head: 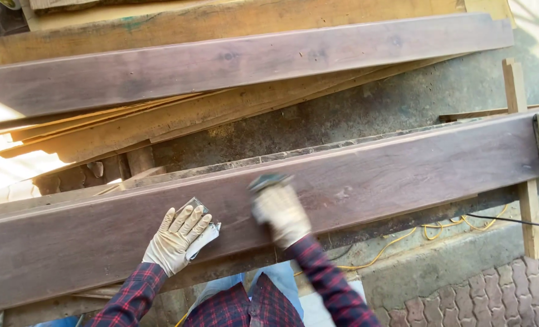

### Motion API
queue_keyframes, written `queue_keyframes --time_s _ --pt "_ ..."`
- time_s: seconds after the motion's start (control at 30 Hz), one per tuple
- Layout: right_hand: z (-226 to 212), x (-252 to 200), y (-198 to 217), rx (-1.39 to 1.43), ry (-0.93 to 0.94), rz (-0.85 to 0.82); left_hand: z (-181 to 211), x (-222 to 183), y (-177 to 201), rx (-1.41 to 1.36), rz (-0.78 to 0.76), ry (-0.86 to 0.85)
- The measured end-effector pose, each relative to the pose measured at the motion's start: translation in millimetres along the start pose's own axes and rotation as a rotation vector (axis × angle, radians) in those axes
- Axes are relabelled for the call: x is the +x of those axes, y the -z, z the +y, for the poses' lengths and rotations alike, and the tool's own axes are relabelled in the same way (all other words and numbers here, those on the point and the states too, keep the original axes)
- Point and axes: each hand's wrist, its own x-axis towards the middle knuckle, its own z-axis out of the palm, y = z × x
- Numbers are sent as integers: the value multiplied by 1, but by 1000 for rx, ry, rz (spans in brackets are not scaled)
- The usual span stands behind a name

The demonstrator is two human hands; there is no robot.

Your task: The person sands long wooden planks laid across supports, using an electric orbital sander to smooth the plank surfaces. They then set the sander down and hand-sand and wipe the planks with a sanding block and cloth, working along the boards.

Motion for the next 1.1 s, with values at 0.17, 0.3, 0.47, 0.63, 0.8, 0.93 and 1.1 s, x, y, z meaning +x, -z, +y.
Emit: queue_keyframes --time_s 0.17,0.3,0.47,0.63,0.8,0.93,1.1 --pt "119 -32 9 -127 -292 334 -1 1 -2 44 -233 64" --pt "-8 -8 24 15 -304 136 12 14 27 145 -445 122" --pt "-20 -53 -25 23 178 388 4 -1 -4 170 -271 117" --pt "188 -125 -18 -113 -411 259 4 -4 -9 100 -149 77" --pt "129 -112 -2 -255 -372 566 50 47 8 401 -403 40" --pt "77 -105 -3 -33 -105 342 113 120 33 527 -710 -240" --pt "244 -167 25 -25 -381 381 190 207 18 303 -495 -466"
